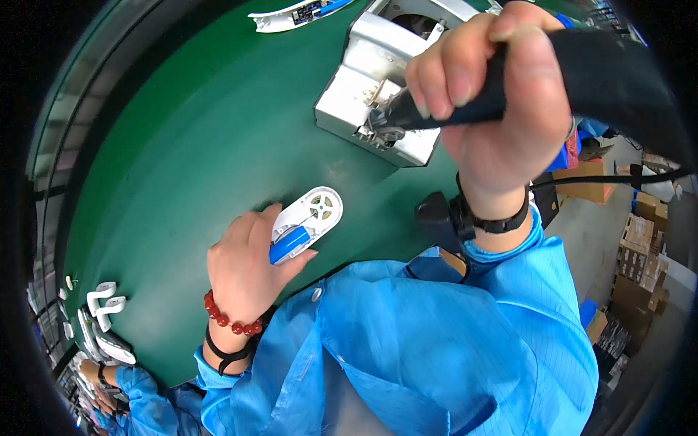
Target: Assembling the plastic casing and internal wiring of a handheld electronic device using an electric screwdriver on a factory production line.
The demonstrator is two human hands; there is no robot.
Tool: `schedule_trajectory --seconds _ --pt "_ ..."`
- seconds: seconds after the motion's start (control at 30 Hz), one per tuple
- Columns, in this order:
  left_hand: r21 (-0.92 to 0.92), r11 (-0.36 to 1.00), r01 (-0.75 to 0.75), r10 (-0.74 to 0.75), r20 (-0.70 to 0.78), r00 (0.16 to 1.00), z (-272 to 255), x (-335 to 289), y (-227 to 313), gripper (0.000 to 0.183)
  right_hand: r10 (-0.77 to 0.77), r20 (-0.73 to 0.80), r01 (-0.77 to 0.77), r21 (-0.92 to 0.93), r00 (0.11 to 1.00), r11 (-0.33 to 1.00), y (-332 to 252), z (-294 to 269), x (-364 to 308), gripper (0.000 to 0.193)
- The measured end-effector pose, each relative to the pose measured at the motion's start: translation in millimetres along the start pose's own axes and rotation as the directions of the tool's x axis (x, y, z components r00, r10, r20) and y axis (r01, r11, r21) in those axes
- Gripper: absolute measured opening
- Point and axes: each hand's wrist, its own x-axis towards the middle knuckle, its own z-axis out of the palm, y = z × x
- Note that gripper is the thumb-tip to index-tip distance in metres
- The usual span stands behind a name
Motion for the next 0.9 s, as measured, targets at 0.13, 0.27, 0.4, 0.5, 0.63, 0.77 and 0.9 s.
schedule_trajectory --seconds 0.13,0.27,0.4,0.5,0.63,0.77,0.9 --pt "-0.017 0.998 -0.068 0.067 -0.056 0.996 6 1 -5 0.065 -0.004 -0.029 0.001 -0.105 1.0 0.994 9 -8 -3 0.026" --pt "-0.037 0.997 -0.074 0.072 -0.064 0.995 6 3 -7 0.066 0.002 -0.011 -0.003 -0.133 1.0 0.991 11 -3 -1 0.025" --pt "-0.031 0.998 -0.06 0.058 -0.056 0.997 6 6 -3 0.066 0.028 0.034 -0.022 -0.16 0.999 0.987 12 -9 -2 0.024" --pt "-0.029 0.998 -0.058 0.056 -0.05 0.997 6 6 -3 0.066 0.036 0.0 -0.036 -0.141 0.999 0.989 14 -8 -5 0.023" --pt "-0.031 0.998 -0.053 0.051 -0.046 0.998 6 6 -5 0.066 0.042 0.032 -0.037 -0.15 0.999 0.988 18 -7 -5 0.022" --pt "-0.021 1.0 -0.016 0.016 -0.022 1.0 5 3 -7 0.066 0.076 0.04 -0.07 -0.124 0.996 0.99 23 -3 -5 0.021" --pt "-0.052 0.998 -0.043 0.04 -0.068 0.997 2 3 -17 0.065 0.128 -0.007 -0.128 -0.116 0.992 0.985 36 14 -18 0.01"
